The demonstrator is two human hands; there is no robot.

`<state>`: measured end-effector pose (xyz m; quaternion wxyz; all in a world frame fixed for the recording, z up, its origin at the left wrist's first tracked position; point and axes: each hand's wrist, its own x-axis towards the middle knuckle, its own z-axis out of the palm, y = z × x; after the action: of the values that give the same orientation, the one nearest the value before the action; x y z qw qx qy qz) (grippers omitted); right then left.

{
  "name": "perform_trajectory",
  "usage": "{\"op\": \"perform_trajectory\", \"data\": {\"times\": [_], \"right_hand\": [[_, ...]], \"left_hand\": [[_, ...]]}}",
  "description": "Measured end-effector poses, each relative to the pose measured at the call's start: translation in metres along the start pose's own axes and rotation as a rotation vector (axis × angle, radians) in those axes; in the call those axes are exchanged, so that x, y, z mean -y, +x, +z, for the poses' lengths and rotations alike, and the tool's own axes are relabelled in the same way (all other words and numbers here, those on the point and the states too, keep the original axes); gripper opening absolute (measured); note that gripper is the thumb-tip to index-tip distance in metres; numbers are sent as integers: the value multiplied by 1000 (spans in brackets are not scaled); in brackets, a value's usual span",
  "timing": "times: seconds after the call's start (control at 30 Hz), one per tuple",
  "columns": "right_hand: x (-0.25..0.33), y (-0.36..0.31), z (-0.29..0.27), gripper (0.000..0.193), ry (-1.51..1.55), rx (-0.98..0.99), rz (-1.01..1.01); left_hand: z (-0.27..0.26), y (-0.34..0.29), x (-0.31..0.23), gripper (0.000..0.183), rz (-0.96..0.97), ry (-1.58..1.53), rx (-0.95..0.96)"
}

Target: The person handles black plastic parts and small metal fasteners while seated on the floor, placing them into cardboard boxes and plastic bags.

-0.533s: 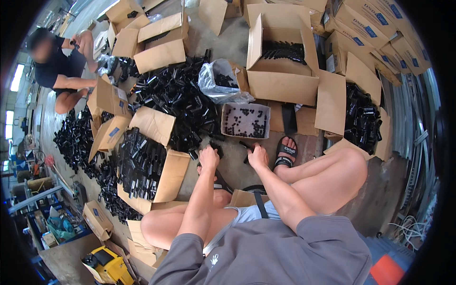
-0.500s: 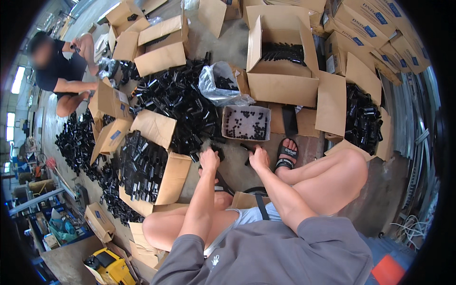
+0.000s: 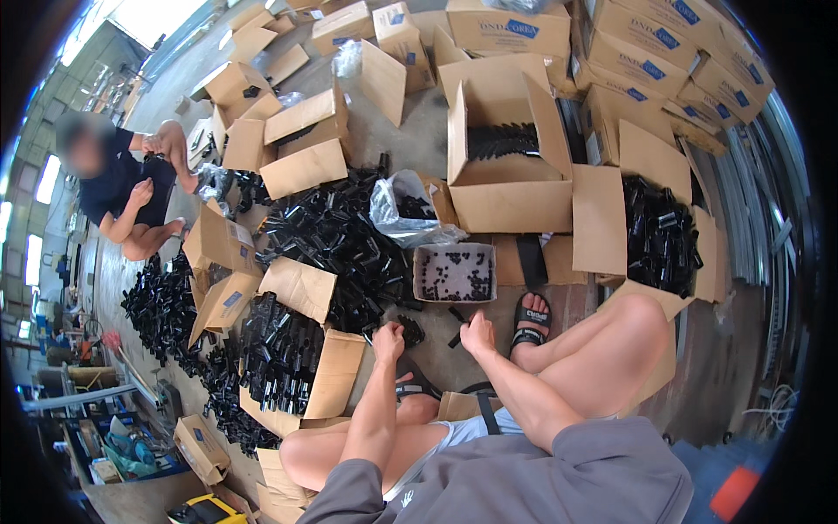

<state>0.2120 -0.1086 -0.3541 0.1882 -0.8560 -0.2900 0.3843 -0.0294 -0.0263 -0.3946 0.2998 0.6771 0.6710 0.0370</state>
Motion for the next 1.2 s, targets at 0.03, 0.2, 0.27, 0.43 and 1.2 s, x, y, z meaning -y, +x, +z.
{"op": "perform_trajectory", "data": {"times": [0.03, 0.2, 0.27, 0.43, 1.2], "right_hand": [[4, -1, 2, 31, 21, 9, 7], [-10, 4, 0, 33, 61, 27, -9], [9, -17, -11, 33, 68, 94, 18], [27, -28, -19, 37, 65, 106, -18], [191, -129, -147, 47, 1295, 712, -486]], "left_hand": [[-6, -1, -1, 30, -10, -17, 5], [1, 2, -23, 33, -58, 119, 115], [-13, -5, -20, 32, -44, 106, 66], [-27, -11, -31, 30, -178, 43, 27], [-304, -108, -217, 28, 449, -588, 90]]}}
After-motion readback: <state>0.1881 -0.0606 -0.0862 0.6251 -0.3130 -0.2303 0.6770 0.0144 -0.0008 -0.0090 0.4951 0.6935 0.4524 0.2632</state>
